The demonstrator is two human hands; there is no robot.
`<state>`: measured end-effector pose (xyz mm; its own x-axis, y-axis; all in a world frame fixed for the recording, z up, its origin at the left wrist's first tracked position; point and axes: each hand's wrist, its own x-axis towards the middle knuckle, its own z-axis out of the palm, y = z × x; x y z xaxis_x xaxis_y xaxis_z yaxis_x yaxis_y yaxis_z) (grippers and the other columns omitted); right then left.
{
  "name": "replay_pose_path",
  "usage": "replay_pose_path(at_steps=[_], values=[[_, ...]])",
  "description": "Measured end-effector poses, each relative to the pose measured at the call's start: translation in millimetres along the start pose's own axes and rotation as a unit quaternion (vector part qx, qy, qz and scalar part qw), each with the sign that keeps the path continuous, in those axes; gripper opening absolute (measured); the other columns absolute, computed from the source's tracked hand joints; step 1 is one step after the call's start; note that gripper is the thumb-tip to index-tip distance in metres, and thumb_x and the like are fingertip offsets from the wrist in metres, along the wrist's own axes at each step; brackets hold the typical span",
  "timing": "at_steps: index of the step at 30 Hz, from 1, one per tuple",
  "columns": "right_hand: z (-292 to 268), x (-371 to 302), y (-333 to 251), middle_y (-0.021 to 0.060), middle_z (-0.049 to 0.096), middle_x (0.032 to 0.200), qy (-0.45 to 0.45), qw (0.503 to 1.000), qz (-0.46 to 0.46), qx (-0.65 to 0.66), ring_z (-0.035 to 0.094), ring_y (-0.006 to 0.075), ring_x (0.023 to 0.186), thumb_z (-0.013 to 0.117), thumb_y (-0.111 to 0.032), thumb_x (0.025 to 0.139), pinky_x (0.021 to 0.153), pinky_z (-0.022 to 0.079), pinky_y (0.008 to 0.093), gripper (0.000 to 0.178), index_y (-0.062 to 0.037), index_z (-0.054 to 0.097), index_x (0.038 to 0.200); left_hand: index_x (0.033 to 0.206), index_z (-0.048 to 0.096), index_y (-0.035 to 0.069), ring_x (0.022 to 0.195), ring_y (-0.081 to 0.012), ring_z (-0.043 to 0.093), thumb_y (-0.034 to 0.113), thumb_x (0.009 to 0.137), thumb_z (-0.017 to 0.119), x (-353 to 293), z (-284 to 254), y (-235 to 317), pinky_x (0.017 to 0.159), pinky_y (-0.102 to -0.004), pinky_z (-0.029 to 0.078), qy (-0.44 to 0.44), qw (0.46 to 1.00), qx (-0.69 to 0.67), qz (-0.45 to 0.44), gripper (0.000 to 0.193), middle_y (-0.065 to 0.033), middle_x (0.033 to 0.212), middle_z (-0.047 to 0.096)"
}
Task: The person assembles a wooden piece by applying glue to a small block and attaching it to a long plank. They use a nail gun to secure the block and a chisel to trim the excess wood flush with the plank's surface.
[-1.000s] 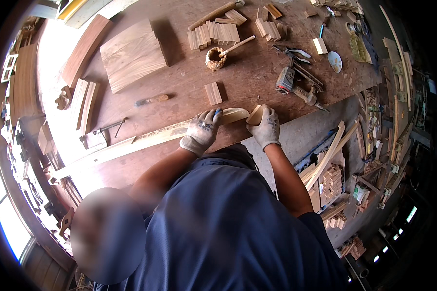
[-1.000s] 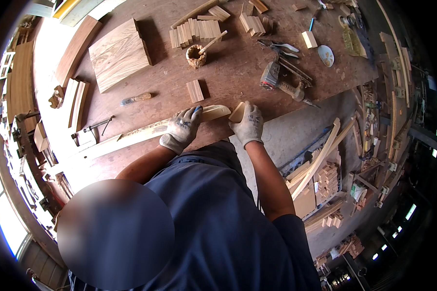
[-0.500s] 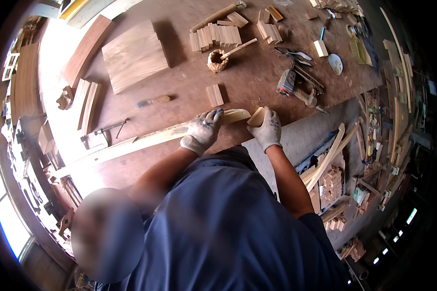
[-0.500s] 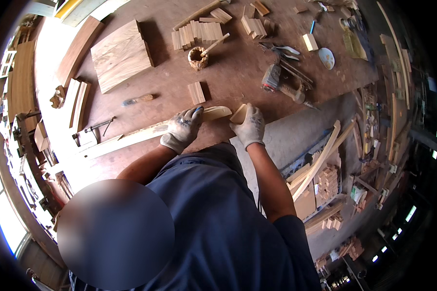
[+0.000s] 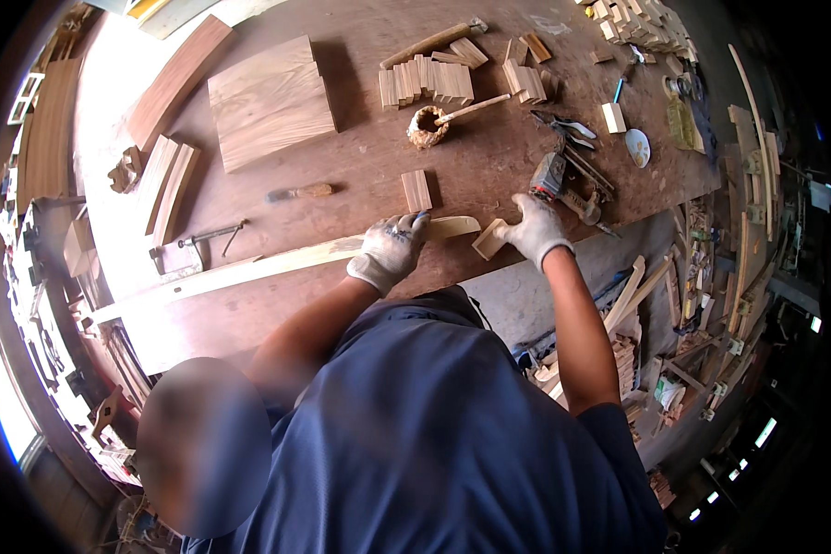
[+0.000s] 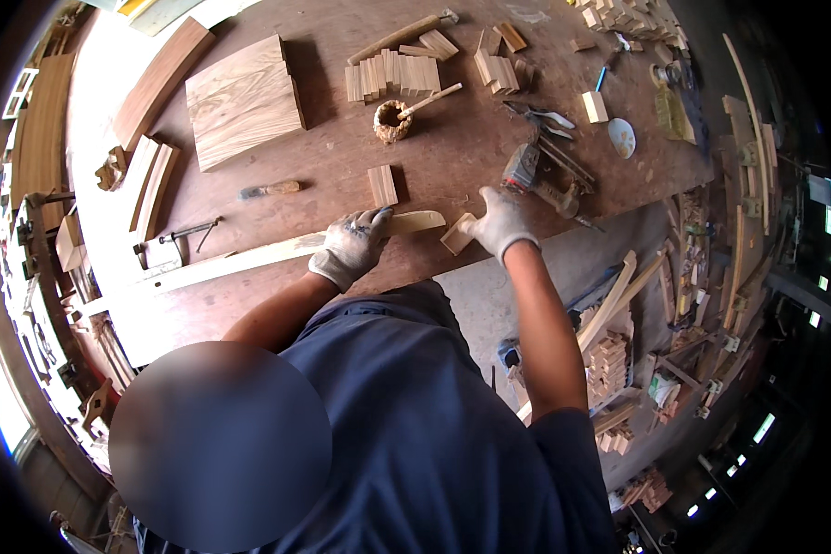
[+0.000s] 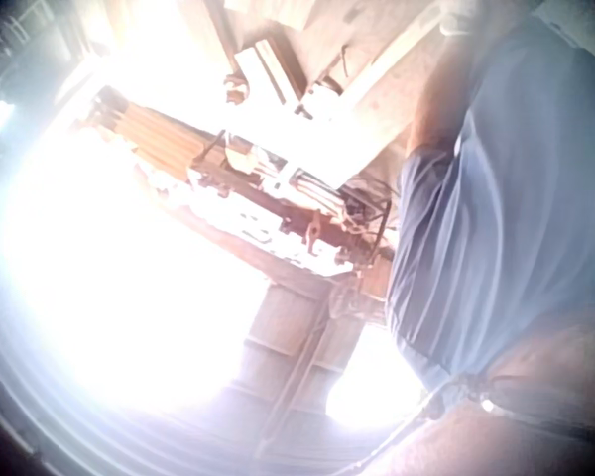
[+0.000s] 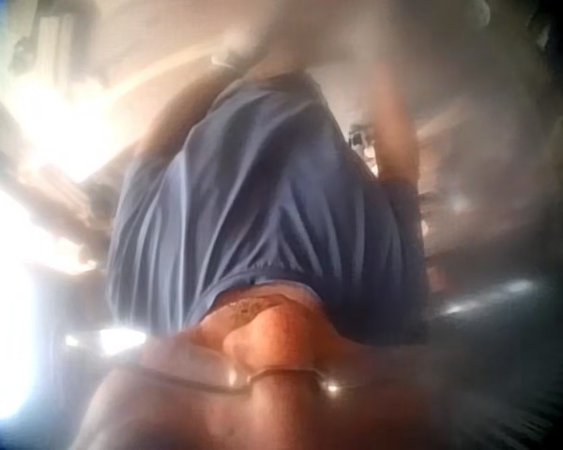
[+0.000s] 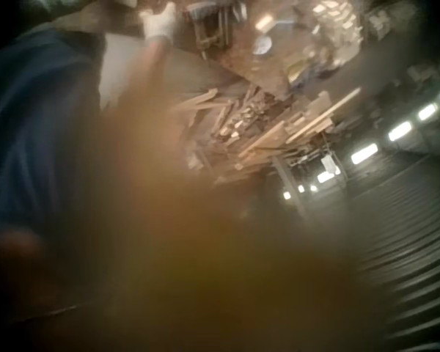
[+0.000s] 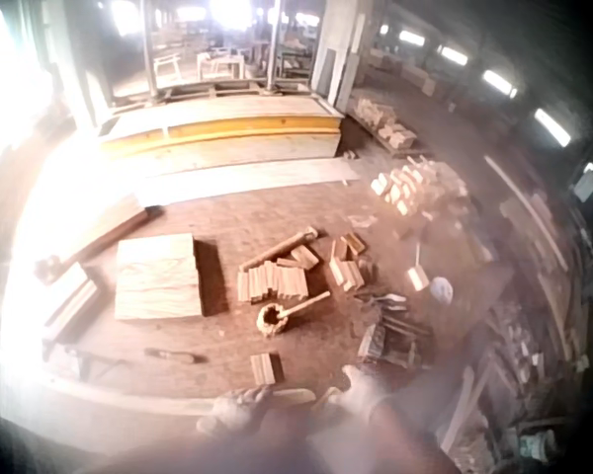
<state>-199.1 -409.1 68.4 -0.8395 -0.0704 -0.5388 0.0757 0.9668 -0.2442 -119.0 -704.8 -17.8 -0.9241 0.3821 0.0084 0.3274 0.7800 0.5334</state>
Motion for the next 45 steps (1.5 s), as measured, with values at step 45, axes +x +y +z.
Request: replay_pose_path(at_steps=[45], values=[[-21,70,-93,0.0191,0.079,0.109,0.179,0.947,-0.097,0.248,0.076,0.0383,0.099,0.083,-0.033,0.089,0.09,0.061,0.0471,0.044,-0.0071,0.073,0.124,0.127,0.065,0.01,0.103,-0.0375,0.071,0.03,0.094,0.074,-19,-18,-21,0.085,-0.054,0.056,-0.023,0.996,0.05,-0.064,0.04,-0.0144,0.109,0.072]])
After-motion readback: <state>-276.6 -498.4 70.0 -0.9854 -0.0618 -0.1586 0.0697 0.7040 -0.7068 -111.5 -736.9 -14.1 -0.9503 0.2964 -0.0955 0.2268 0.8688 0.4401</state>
